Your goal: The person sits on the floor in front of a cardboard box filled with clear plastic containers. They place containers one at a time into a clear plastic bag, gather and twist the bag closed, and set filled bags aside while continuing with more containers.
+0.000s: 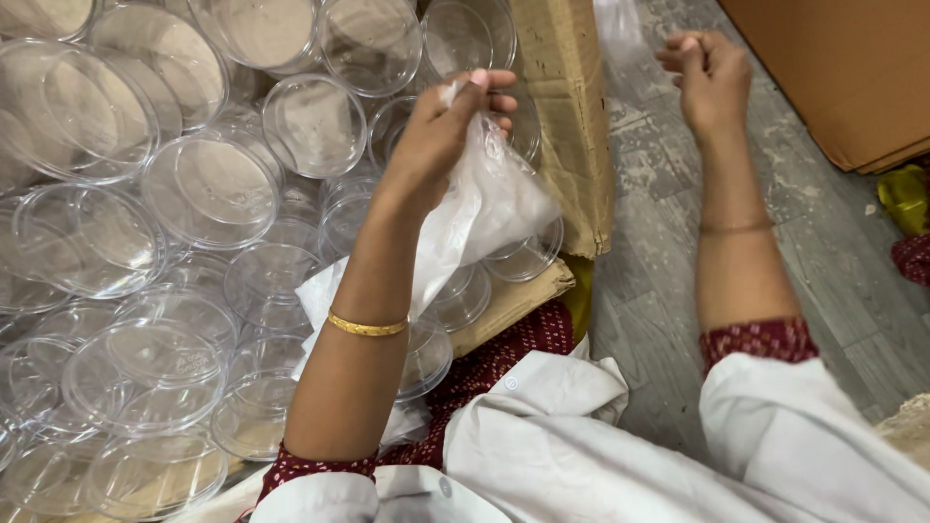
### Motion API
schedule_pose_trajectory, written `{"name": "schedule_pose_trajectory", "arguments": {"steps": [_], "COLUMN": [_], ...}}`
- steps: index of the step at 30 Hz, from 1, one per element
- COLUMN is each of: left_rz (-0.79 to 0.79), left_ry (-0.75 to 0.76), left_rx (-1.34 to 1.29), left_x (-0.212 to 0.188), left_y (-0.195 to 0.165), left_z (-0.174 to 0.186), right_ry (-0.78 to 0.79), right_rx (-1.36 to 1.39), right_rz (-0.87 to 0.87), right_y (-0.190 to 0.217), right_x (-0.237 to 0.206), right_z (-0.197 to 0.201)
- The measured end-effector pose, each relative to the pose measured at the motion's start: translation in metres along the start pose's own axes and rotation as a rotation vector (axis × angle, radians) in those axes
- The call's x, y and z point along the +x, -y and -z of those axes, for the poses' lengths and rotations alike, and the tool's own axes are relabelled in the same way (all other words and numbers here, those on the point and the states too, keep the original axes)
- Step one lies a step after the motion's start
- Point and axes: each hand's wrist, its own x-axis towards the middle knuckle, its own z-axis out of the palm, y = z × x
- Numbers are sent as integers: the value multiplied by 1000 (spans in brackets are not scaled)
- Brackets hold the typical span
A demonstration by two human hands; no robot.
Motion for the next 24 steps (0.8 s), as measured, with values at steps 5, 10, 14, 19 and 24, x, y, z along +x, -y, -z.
{"name": "schedule_pose_trajectory", "arguments": {"steps": [5, 10, 14, 19, 24], "left_rz": [0, -13, -66, -13, 48], "left_ry": [-35, -42, -16, -25, -100], "left_rx": [8, -3, 31, 253, 371], "left_x": [-3, -6, -15, -24, -30], "left_y": [-5, -10, -18, -26, -31], "left_z": [-2, -9, -5, 1, -1], "right_ry": [167, 202, 173, 148, 109], "right_rx": [361, 475, 433, 357, 180], "right_rz": [109, 19, -126, -114, -144], "right_y": [128, 201, 203, 188, 196], "right_x": [-73, -120, -125, -129, -125], "right_z": [-35, -68, -83, -83, -90]}}
